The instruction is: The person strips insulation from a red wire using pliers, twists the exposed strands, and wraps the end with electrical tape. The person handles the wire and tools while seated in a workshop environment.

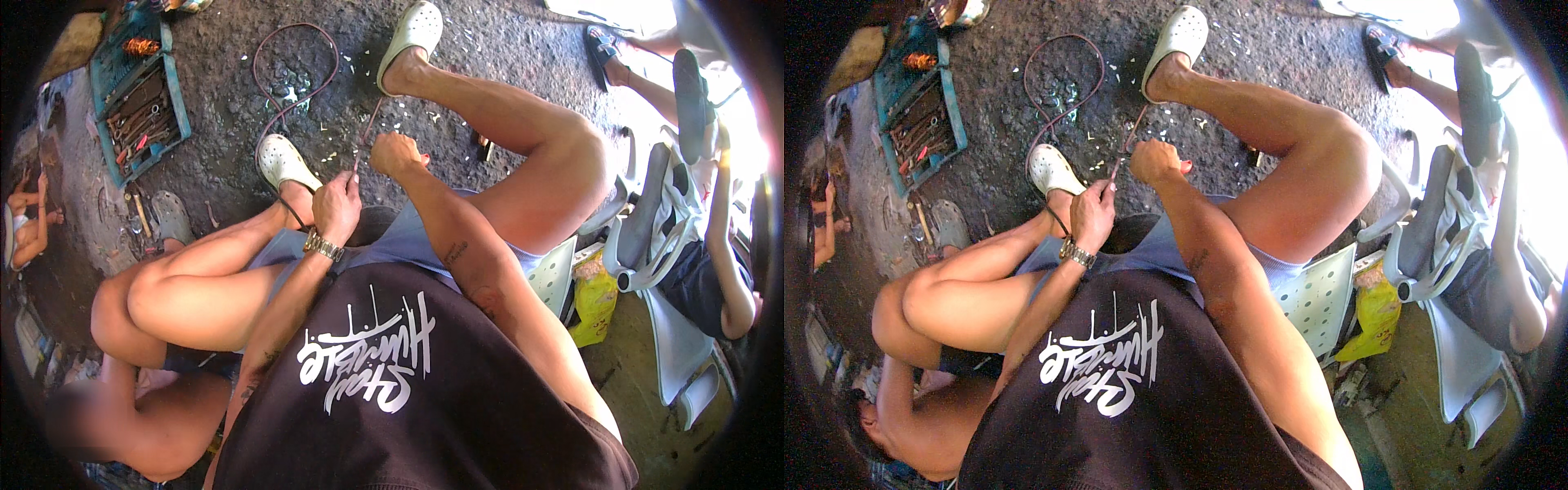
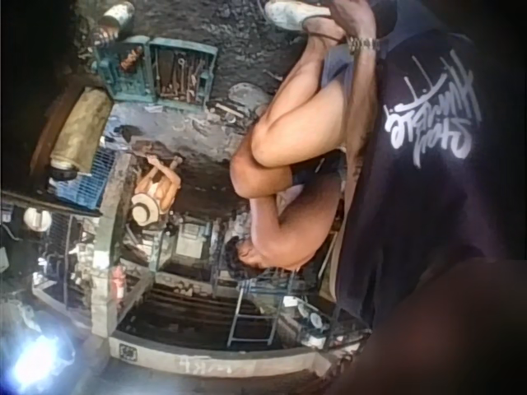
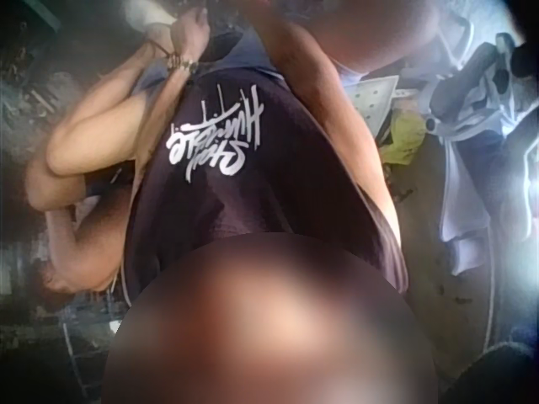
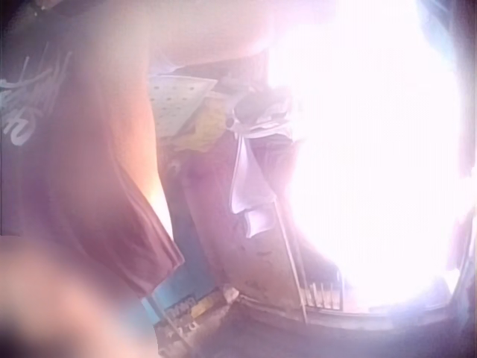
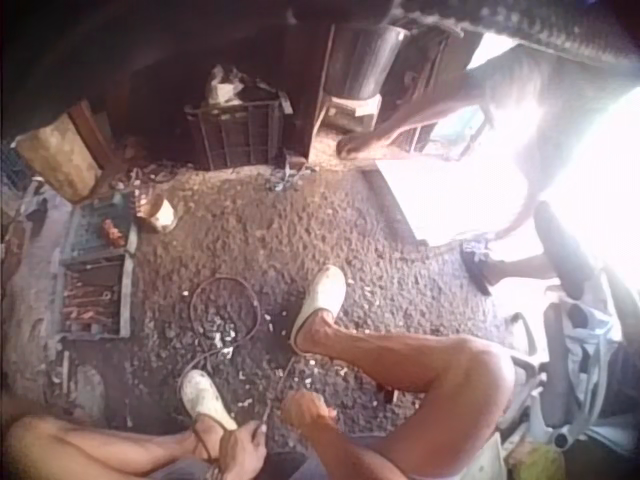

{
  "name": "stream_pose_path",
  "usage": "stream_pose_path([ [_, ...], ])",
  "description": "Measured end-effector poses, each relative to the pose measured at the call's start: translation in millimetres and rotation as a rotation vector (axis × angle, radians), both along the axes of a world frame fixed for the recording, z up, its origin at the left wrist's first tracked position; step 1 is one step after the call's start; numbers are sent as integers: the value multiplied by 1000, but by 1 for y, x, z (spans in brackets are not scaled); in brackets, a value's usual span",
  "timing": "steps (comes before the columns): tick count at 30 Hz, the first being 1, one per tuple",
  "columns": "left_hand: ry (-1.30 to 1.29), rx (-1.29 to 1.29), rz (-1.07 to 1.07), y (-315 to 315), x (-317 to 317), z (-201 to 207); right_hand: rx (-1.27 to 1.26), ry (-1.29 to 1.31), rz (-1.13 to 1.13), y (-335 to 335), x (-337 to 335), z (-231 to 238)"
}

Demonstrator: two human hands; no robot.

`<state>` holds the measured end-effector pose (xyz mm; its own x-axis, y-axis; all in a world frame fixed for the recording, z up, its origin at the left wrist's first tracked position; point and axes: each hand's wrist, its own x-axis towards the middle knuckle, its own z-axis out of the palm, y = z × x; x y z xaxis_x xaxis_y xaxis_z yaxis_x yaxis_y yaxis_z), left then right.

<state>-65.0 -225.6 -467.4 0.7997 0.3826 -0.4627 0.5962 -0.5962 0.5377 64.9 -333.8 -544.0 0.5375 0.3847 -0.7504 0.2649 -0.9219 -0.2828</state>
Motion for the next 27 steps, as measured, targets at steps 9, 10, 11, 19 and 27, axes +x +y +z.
stream_pose_path([
  [9, -17, -27, -11, 0, 4, 3, -13, -95, -32, -2, 9, -29],
  [10, -11, -23, -13, 0, 4, 3, -7, -98, -39, -2, 10, -30],
  [11, -6, -18, -17, 0, 4, 3, -8, -89, -47, -1, 11, -31],
  [19, -63, 27, -27, 3, 6, 2, 1, -98, -86, 5, 14, -37],
  [27, -155, -166, -125, -17, -12, 56, -181, -156, -213, -57, 66, -57],
])
